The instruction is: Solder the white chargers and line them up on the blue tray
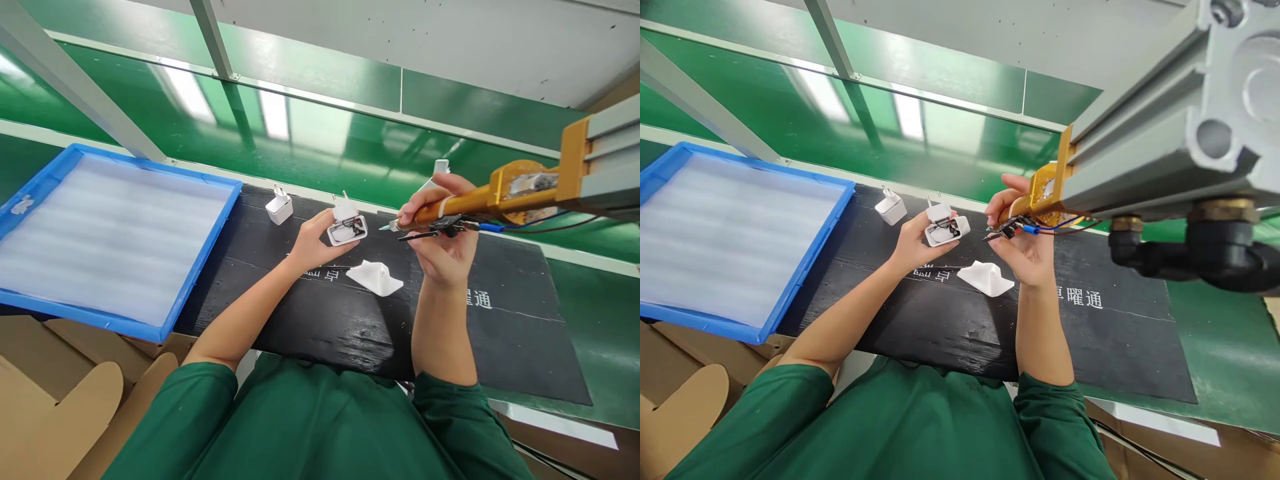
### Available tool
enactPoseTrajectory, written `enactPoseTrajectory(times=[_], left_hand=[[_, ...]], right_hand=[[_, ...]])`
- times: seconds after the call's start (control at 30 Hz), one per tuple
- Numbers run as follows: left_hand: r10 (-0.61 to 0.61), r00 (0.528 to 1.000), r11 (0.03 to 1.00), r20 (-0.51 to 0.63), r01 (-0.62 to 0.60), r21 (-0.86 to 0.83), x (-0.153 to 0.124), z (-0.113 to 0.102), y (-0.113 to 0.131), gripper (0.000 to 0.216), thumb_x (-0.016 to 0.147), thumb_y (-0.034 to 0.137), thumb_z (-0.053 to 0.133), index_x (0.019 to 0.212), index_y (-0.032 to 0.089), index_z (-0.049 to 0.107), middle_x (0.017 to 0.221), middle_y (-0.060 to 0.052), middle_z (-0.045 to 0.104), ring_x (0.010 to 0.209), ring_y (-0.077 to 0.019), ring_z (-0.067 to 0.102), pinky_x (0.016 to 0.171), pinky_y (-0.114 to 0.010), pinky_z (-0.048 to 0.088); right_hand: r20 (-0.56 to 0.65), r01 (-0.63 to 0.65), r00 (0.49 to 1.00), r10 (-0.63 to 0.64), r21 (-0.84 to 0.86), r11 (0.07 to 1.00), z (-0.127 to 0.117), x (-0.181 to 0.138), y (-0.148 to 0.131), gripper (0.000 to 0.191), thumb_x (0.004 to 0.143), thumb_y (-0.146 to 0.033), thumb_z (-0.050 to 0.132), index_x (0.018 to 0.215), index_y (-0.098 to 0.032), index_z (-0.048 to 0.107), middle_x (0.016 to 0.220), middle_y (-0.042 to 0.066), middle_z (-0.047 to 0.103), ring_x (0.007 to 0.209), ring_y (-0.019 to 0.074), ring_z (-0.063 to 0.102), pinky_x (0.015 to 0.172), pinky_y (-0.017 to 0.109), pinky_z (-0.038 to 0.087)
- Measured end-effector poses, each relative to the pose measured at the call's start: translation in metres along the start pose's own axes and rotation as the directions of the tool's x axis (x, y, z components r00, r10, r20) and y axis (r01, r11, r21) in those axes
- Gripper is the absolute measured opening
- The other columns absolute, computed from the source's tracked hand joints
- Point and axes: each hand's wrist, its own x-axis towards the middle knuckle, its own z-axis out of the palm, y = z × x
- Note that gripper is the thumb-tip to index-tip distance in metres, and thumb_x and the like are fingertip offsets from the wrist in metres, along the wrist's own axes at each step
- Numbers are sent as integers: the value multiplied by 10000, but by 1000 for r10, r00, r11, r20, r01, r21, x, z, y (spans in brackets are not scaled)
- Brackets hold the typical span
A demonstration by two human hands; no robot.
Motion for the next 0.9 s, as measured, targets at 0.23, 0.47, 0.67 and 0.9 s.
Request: enactPoseTrajectory(times=[0.23, 0.47, 0.67, 0.9], left_hand=[[-54, 997, 996, -45, 51, -71, -1, 0, 5, 367, 776, 443, 718, 997, 154, 672, 767, -15, 674, 653, -121, 583, 596, -225, 465], [-195, 981, 966, 2, 192, -170, 0, -3, 6, 281, 756, 434, 700, 798, 164, 634, 590, 39, 512, 527, -84, 407, 493, -216, 324], [-280, 958, 940, 60, 286, -185, 2, -5, 9, 316, 753, 441, 682, 884, 153, 668, 670, 14, 586, 578, -99, 467, 533, -222, 374], [-372, 905, 922, 206, 335, 194, 7, -6, -10, 193, 708, 260, 708, 857, 154, 648, 818, -27, 674, 734, -152, 597, 678, -254, 470]], right_hand=[[-16, 5, 1000, -5, -11, 1000, -5, 1, 4, 602, 685, -425, 775, 1255, -443, 580, 918, 6, 608, 724, 178, 534, 621, 340, 474], [-22, 15, 1000, -16, -35, 999, -6, 2, 4, 593, 702, -439, 771, 1262, -440, 576, 940, 14, 605, 728, 188, 520, 635, 362, 480], [-22, 3, 1000, -3, -30, 1000, -7, 2, 4, 539, 723, -461, 768, 1228, -422, 582, 946, 19, 592, 751, 190, 544, 678, 382, 494], [-15, 21, 1000, -21, 9, 1000, -10, 3, 7, 545, 719, -416, 783, 1234, -405, 603, 932, 19, 600, 739, 176, 536, 657, 369, 500]])
